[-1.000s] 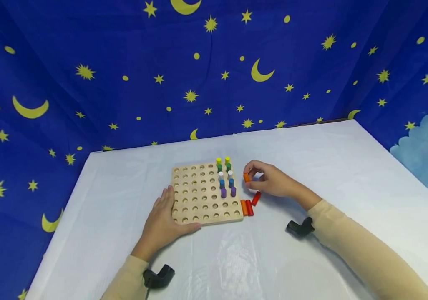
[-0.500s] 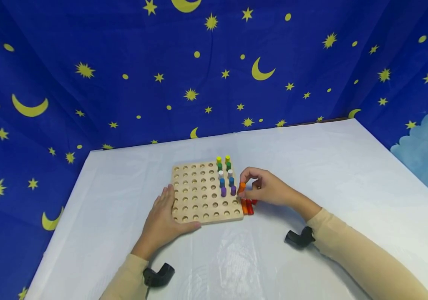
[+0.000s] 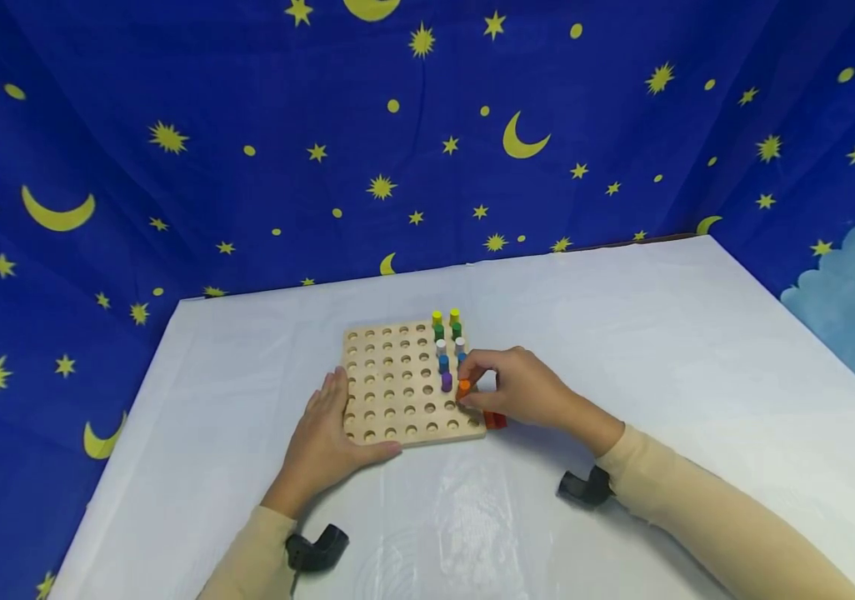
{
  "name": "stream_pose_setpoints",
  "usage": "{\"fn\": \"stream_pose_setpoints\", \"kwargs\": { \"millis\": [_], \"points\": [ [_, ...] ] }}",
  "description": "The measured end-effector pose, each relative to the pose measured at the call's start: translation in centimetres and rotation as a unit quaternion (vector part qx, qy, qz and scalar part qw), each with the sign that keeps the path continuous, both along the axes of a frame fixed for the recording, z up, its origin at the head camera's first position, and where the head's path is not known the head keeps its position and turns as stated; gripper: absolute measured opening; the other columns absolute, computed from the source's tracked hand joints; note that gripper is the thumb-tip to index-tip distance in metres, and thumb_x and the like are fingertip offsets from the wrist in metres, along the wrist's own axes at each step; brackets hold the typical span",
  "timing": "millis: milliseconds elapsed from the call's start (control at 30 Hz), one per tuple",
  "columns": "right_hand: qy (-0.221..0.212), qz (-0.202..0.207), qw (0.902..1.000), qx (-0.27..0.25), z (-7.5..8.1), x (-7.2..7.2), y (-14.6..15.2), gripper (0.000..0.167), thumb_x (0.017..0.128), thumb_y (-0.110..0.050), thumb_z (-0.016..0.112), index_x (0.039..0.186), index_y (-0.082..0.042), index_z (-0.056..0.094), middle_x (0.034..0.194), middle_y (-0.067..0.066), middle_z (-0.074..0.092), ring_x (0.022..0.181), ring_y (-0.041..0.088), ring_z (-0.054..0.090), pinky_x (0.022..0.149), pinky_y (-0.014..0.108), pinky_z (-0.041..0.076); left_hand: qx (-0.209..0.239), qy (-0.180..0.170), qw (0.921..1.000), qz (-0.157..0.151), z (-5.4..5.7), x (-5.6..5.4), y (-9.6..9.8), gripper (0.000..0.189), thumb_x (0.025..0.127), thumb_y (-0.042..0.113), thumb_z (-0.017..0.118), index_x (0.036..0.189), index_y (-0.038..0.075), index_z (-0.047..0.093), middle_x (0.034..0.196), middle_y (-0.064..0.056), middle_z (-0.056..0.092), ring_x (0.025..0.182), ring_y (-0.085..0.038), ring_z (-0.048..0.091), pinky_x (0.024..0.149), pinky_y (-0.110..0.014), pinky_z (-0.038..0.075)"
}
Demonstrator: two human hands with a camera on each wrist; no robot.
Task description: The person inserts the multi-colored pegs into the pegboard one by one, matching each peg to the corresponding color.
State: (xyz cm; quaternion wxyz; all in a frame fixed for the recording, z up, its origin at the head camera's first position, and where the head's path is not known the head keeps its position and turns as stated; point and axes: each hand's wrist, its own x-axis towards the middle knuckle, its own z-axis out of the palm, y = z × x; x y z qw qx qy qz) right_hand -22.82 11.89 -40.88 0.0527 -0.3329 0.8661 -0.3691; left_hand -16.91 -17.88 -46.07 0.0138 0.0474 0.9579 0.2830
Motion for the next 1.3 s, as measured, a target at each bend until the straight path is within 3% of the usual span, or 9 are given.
{"fn": "stream_pose_setpoints", "kwargs": {
  "millis": [100, 267, 500, 633, 900, 1033, 1233, 1300],
  "points": [
    [0.027, 0.005, 0.9992, 0.029, 0.2, 0.4, -0.5, 0.022, 0.082, -0.022, 0.082, 0.099, -0.023, 0.068, 0.090, -0.012, 0.074, 0.065, 0.007, 0.059, 0.056, 0.020, 0.045, 0.001, -0.001, 1.0000, 0.001, 0.0, 0.0, 0.0, 0.145, 0.059, 0.081, 0.075, 0.159, 0.001, 0.007, 0.166, -0.019, 0.009, 0.155, -0.036, 0.010, 0.127, -0.050, 0.010],
    [0.048, 0.007, 0.9975, 0.051, 0.1, 0.5, -1.2, 0.023, 0.083, -0.023, 0.082, 0.101, -0.021, 0.068, 0.088, -0.013, 0.073, 0.081, 0.005, 0.067, 0.072, 0.022, 0.051, 0.000, -0.001, 1.0000, 0.002, 0.0, -0.1, 0.1, 0.146, 0.058, 0.082, 0.075, 0.159, 0.002, 0.007, 0.166, -0.020, 0.009, 0.155, -0.036, 0.010, 0.127, -0.050, 0.011],
    [0.083, 0.012, 0.9928, 0.086, 0.1, 0.4, -1.8, 0.021, 0.082, -0.025, 0.082, 0.096, -0.025, 0.067, 0.082, -0.017, 0.070, 0.065, -0.002, 0.057, 0.063, 0.021, 0.047, -0.002, 0.002, 1.0000, 0.000, 0.1, 0.0, 0.1, 0.145, 0.058, 0.081, 0.076, 0.159, 0.001, 0.008, 0.166, -0.020, 0.009, 0.155, -0.036, 0.011, 0.127, -0.049, 0.011],
    [0.102, 0.020, 0.9886, 0.109, 0.2, 0.4, -2.2, 0.018, 0.083, -0.024, 0.081, 0.093, -0.025, 0.066, 0.082, -0.016, 0.069, 0.068, -0.003, 0.058, 0.060, 0.019, 0.047, -0.002, 0.003, 1.0000, -0.001, 0.2, 0.0, 0.1, 0.145, 0.059, 0.081, 0.076, 0.159, 0.001, 0.008, 0.166, -0.020, 0.010, 0.155, -0.036, 0.011, 0.127, -0.049, 0.011],
    [0.081, 0.021, 0.9888, 0.124, 0.1, 0.3, -2.0, 0.022, 0.082, -0.027, 0.083, 0.100, -0.023, 0.071, 0.087, -0.015, 0.072, 0.070, -0.002, 0.059, 0.061, 0.020, 0.048, -0.004, 0.001, 1.0000, -0.002, 0.1, -0.1, 0.1, 0.145, 0.058, 0.082, 0.075, 0.159, 0.002, 0.007, 0.166, -0.019, 0.009, 0.155, -0.036, 0.011, 0.127, -0.049, 0.011],
    [0.046, 0.014, 0.9942, 0.096, 0.2, 0.3, -1.1, 0.029, 0.082, -0.030, 0.082, 0.109, -0.023, 0.073, 0.093, -0.014, 0.074, 0.074, 0.001, 0.062, 0.064, 0.020, 0.050, -0.002, 0.001, 1.0000, -0.003, 0.1, -0.1, 0.2, 0.145, 0.058, 0.081, 0.075, 0.159, 0.002, 0.007, 0.166, -0.019, 0.009, 0.155, -0.036, 0.011, 0.127, -0.049, 0.011],
    [-0.002, -0.021, 0.9984, 0.053, 0.6, 0.4, 1.1, 0.024, 0.082, -0.029, 0.082, 0.104, -0.022, 0.073, 0.093, -0.013, 0.074, 0.063, 0.010, 0.058, 0.054, 0.023, 0.050, -0.004, 0.003, 1.0000, -0.004, 0.1, -0.1, 0.1, 0.145, 0.059, 0.081, 0.076, 0.159, 0.001, 0.007, 0.166, -0.020, 0.009, 0.155, -0.037, 0.011, 0.127, -0.050, 0.011],
    [-0.009, -0.027, 0.9983, 0.050, 0.6, 0.5, 1.7, 0.025, 0.082, -0.027, 0.083, 0.104, -0.021, 0.073, 0.091, -0.013, 0.074, 0.065, 0.009, 0.059, 0.056, 0.022, 0.050, -0.006, 0.004, 1.0000, -0.004, 0.1, -0.1, 0.0, 0.145, 0.059, 0.081, 0.075, 0.159, 0.001, 0.006, 0.166, -0.020, 0.009, 0.155, -0.037, 0.011, 0.127, -0.050, 0.011]
  ]
}}
